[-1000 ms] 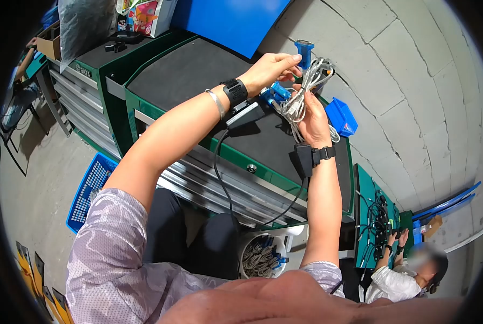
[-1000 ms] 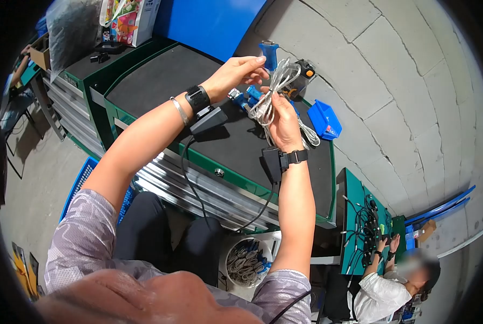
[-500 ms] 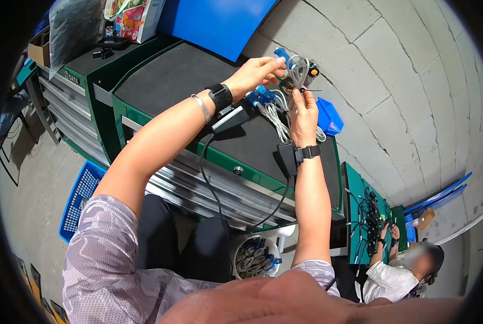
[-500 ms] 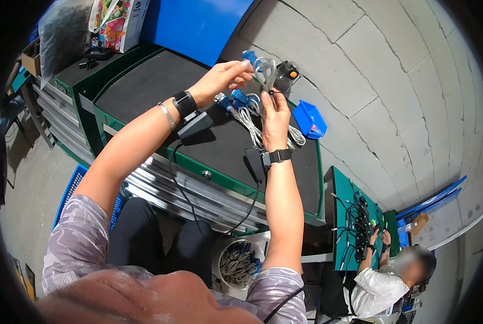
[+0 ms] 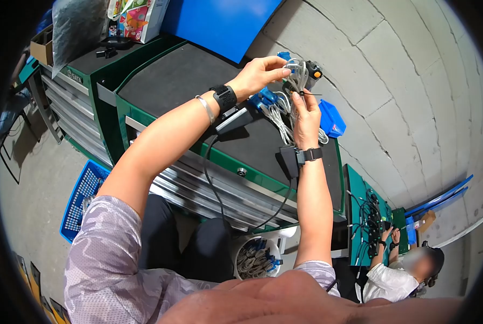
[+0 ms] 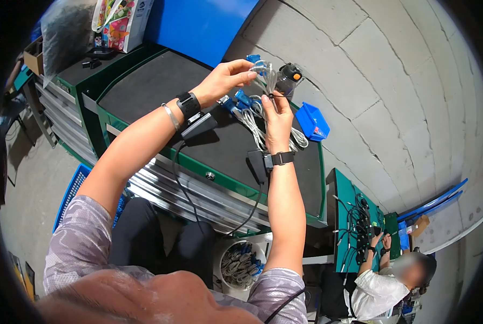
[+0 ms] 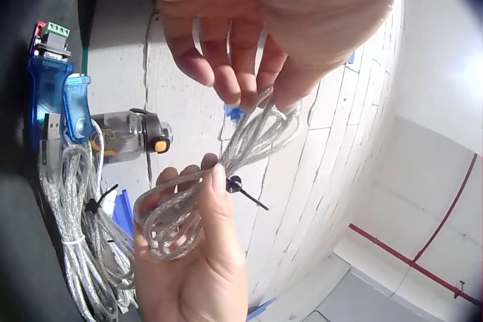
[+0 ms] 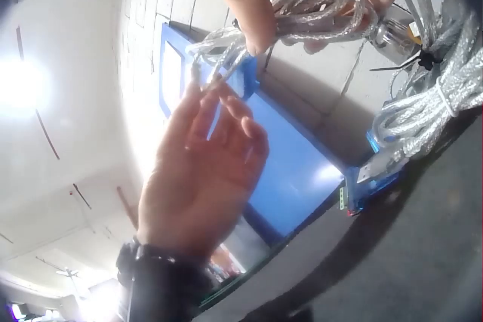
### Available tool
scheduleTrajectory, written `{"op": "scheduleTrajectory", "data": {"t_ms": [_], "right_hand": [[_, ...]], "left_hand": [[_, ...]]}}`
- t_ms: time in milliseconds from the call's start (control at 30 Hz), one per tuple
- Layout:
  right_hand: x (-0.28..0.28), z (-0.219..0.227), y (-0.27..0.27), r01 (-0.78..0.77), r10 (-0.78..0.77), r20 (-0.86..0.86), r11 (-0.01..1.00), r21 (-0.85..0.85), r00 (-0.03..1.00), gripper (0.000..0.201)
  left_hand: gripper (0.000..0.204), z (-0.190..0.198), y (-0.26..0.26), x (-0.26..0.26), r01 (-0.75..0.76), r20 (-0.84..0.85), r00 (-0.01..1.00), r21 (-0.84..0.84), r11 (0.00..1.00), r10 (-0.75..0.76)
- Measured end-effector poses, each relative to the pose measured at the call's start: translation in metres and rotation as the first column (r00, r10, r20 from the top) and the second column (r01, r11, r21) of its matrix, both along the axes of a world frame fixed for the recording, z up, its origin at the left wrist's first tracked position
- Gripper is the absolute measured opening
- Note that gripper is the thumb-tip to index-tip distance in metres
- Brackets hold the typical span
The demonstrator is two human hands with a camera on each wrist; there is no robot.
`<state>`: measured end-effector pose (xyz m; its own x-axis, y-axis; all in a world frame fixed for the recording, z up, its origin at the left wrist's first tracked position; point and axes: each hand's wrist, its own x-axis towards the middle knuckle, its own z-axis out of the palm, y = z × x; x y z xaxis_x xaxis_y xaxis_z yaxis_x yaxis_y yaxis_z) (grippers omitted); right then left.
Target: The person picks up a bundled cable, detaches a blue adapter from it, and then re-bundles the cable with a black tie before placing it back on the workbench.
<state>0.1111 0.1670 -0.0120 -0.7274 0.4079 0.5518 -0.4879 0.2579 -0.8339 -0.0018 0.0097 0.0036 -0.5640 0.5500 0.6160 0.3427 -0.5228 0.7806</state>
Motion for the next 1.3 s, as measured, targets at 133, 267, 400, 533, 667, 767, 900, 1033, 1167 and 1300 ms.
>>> {"op": "scheduleTrajectory", "data": {"t_ms": [133, 267, 400, 533, 667, 767, 900, 1033, 1167, 1300], "right_hand": [[0.002, 0.003, 0.000, -0.324, 0.354, 0.088, 0.913, -0.249, 0.931, 0.029], [0.006, 0.007, -0.011, -0.381, 0.434, 0.202, 0.889, -0.254, 0.878, 0.037], [0.009, 0.007, -0.013, -0.421, 0.465, 0.290, 0.884, -0.204, 0.837, 0.041], [0.008, 0.006, -0.012, -0.445, 0.490, 0.229, 0.868, -0.222, 0.841, 0.037], [0.002, 0.004, -0.003, -0.440, 0.473, 0.057, 0.852, -0.284, 0.879, 0.032], [0.003, 0.006, 0.001, -0.392, 0.396, -0.057, 0.862, -0.321, 0.917, 0.029], [0.003, 0.005, 0.006, -0.318, 0.314, -0.061, 0.900, -0.297, 0.947, 0.026], [0.004, 0.007, -0.005, -0.232, 0.217, -0.093, 0.953, -0.194, 0.972, 0.023], [0.000, 0.000, 0.001, 0.024, -0.022, -0.021, 0.998, 0.064, 1.000, 0.021], [-0.002, -0.001, 0.003, 0.250, -0.222, -0.121, 0.914, 0.319, 0.968, 0.022]], "left_hand": [[0.033, 0.000, 0.000, -0.009, -0.042, 0.054, 0.998, 0.056, 0.998, 0.039], [0.031, -0.001, 0.001, -0.015, -0.031, 0.097, 0.995, 0.081, 0.996, 0.023], [0.031, -0.002, 0.000, -0.011, -0.013, 0.122, 0.993, 0.058, 0.998, 0.006], [0.036, -0.003, -0.002, -0.012, 0.049, 0.120, 0.991, 0.042, 0.998, -0.053], [0.042, 0.000, -0.002, 0.002, 0.105, 0.142, 0.985, -0.062, 0.993, -0.095], [0.043, -0.009, 0.006, -0.003, 0.103, 0.063, 0.994, -0.228, 0.968, -0.090], [0.039, -0.011, 0.008, 0.001, 0.242, 0.047, 0.969, -0.356, 0.902, -0.242], [0.037, -0.009, 0.007, 0.000, 0.093, -0.015, 0.995, -0.247, 0.964, -0.100], [0.034, -0.009, 0.007, 0.000, -0.093, -0.134, 0.989, -0.246, 0.965, 0.062], [0.032, -0.007, 0.006, 0.005, 0.005, -0.133, 0.991, -0.213, 0.977, -0.034]]}}
